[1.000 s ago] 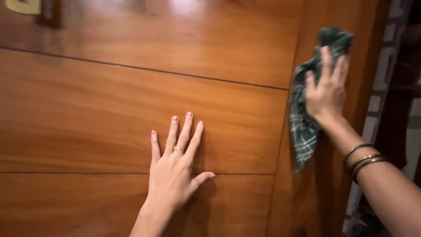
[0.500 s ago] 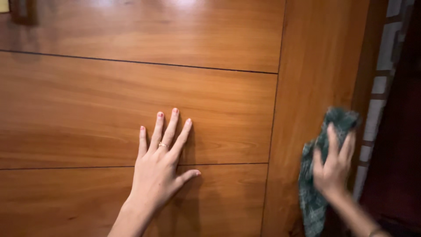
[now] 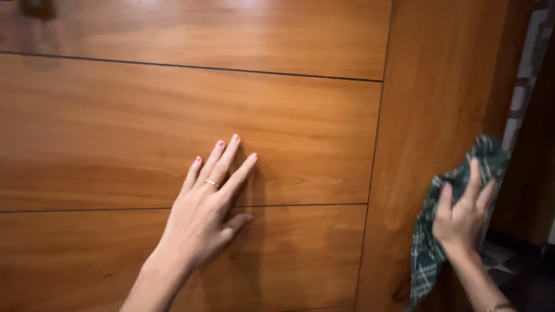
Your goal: The person wipes a wooden door with a cloth, moving from the top to the bottom and covering the handle area. The person uses a green checkered cloth to clean the surface in a continuous motion.
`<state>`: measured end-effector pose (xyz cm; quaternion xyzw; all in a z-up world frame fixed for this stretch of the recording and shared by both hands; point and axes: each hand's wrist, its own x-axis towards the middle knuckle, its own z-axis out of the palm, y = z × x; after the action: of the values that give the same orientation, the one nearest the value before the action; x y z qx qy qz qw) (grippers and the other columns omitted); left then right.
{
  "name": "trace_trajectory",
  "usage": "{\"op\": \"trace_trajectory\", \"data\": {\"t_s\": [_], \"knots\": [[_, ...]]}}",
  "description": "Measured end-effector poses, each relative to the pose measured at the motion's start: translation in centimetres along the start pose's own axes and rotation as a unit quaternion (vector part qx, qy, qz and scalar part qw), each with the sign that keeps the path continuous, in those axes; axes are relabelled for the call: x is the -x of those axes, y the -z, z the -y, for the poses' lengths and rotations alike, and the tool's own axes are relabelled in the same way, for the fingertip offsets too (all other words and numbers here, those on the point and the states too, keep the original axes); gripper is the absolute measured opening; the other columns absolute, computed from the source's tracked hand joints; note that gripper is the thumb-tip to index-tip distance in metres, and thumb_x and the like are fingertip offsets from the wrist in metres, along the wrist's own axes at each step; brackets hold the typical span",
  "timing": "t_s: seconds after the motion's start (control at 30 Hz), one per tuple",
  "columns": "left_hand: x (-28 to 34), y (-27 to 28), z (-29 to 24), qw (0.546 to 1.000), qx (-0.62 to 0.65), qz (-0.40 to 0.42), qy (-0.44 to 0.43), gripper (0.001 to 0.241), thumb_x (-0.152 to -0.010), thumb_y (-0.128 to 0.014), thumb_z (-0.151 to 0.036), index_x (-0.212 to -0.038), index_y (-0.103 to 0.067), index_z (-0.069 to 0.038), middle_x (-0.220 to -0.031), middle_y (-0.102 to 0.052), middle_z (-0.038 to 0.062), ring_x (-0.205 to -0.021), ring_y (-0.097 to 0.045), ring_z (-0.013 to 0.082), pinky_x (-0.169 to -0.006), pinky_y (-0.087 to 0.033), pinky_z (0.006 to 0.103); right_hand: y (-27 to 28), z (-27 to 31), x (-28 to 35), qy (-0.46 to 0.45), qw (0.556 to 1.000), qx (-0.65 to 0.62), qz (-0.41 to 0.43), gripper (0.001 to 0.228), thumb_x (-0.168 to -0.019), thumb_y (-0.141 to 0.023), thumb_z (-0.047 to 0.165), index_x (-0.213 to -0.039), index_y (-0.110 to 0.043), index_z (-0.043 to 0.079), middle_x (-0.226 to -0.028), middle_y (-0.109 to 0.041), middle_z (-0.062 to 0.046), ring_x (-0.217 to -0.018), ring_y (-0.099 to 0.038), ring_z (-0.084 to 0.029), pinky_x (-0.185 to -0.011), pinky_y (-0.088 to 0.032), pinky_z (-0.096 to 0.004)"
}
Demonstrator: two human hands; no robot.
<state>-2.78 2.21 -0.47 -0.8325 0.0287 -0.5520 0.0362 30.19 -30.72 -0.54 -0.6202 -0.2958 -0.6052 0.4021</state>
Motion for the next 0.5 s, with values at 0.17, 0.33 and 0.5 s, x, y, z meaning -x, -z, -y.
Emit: {"op": "trace_trajectory", "data": {"t_s": [0.17, 0.33, 0.5], "knots": [[0.9, 1.3, 1.6, 0.998, -0.034, -0.059, 0.008, 0.098, -0.065, -0.085, -0.026, -0.152, -0.039, -0.020, -0.165, -0.023, 0.014, -0.151, -0.022, 0.0345, -0.118, -0.022, 0.0562, -2.2, 4.6, -1.2, -0.067, 0.995, 0.079, -0.005, 0.067, -0.111, -0.055, 0.028, -0.170, -0.024, 0.023, -0.170, -0.011, -0.034, -0.157, -0.012, -0.053, -0.127, -0.012, -0.065], [1.3, 2.0, 2.7, 0.995, -0.024, -0.091, 0.028, 0.100, -0.070, -0.083, -0.026, -0.156, -0.033, -0.016, -0.166, -0.022, 0.013, -0.153, -0.021, 0.0352, -0.120, -0.019, 0.0576, -9.8, 17.9, -1.0, 0.097, 0.991, 0.092, 0.028, 0.069, -0.111, -0.052, 0.046, -0.169, -0.018, 0.028, -0.175, -0.006, -0.020, -0.161, -0.008, -0.045, -0.134, -0.015, -0.061], [1.9, 2.4, 2.9, 0.986, 0.003, -0.161, 0.049, 0.105, -0.074, -0.078, -0.022, -0.161, -0.020, -0.010, -0.169, -0.018, 0.014, -0.156, -0.019, 0.0375, -0.123, -0.016, 0.0612, -12.1, 26.0, 5.1, 0.336, 0.938, -0.017, 0.083, 0.078, -0.094, -0.067, 0.046, -0.160, -0.028, 0.033, -0.169, -0.016, -0.015, -0.157, -0.013, -0.042, -0.127, -0.020, -0.055]]}}
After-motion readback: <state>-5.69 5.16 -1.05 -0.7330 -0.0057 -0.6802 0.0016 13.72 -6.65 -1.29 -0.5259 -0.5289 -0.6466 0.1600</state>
